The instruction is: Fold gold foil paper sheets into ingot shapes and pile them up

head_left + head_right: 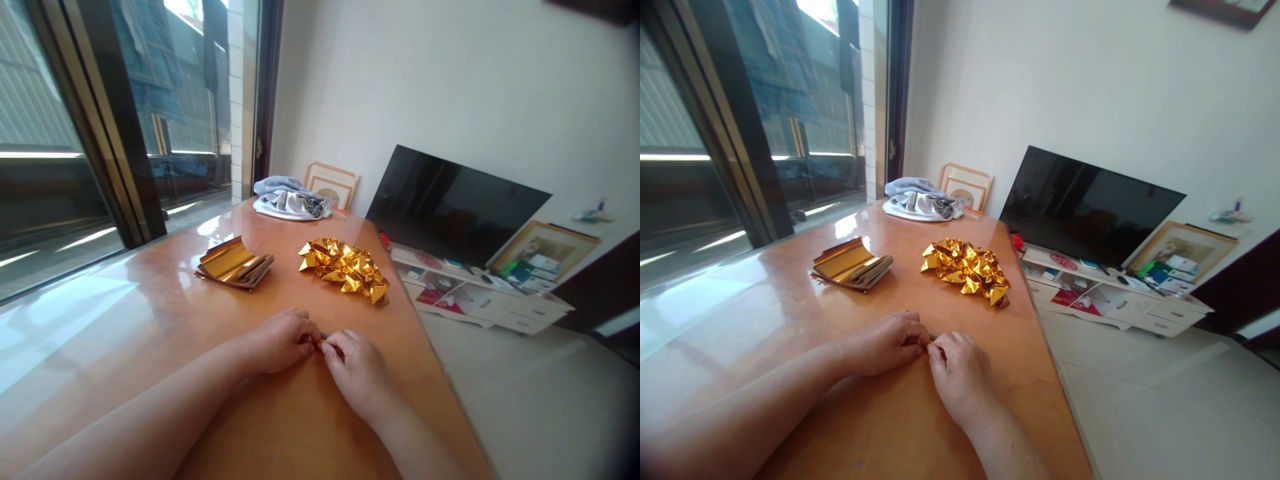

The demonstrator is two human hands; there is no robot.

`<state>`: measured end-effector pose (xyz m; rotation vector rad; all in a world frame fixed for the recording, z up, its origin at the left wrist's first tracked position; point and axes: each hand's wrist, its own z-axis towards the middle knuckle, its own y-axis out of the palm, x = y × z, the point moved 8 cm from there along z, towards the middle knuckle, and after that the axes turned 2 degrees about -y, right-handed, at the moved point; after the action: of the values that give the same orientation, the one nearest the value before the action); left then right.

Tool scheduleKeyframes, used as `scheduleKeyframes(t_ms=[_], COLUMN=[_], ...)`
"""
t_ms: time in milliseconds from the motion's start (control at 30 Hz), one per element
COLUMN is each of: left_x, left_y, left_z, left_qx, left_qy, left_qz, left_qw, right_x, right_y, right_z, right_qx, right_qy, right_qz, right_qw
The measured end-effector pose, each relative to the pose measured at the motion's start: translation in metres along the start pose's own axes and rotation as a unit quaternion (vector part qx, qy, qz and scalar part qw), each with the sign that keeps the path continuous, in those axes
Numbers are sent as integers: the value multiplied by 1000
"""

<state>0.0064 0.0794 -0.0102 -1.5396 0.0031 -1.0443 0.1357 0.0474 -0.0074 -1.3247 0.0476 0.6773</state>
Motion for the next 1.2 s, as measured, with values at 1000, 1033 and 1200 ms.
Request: scheduleKeyframes(t_ms=[1000,1033,1200], left_x=[24,24,25], left_y=[-7,-6,-5], left_z=[-16,-16,-14], left_qx=[-31,-35,-49], left_qy=[23,24,26], left_qz=[151,155,166], left_qw=[988,987,985], right_x=[29,30,35], right_y=[8,8,7], right_z=[0,0,-3], right_qx=[2,2,-7], right_qy=[121,125,135], right_qz=[6,11,62], right_qw=[993,992,989])
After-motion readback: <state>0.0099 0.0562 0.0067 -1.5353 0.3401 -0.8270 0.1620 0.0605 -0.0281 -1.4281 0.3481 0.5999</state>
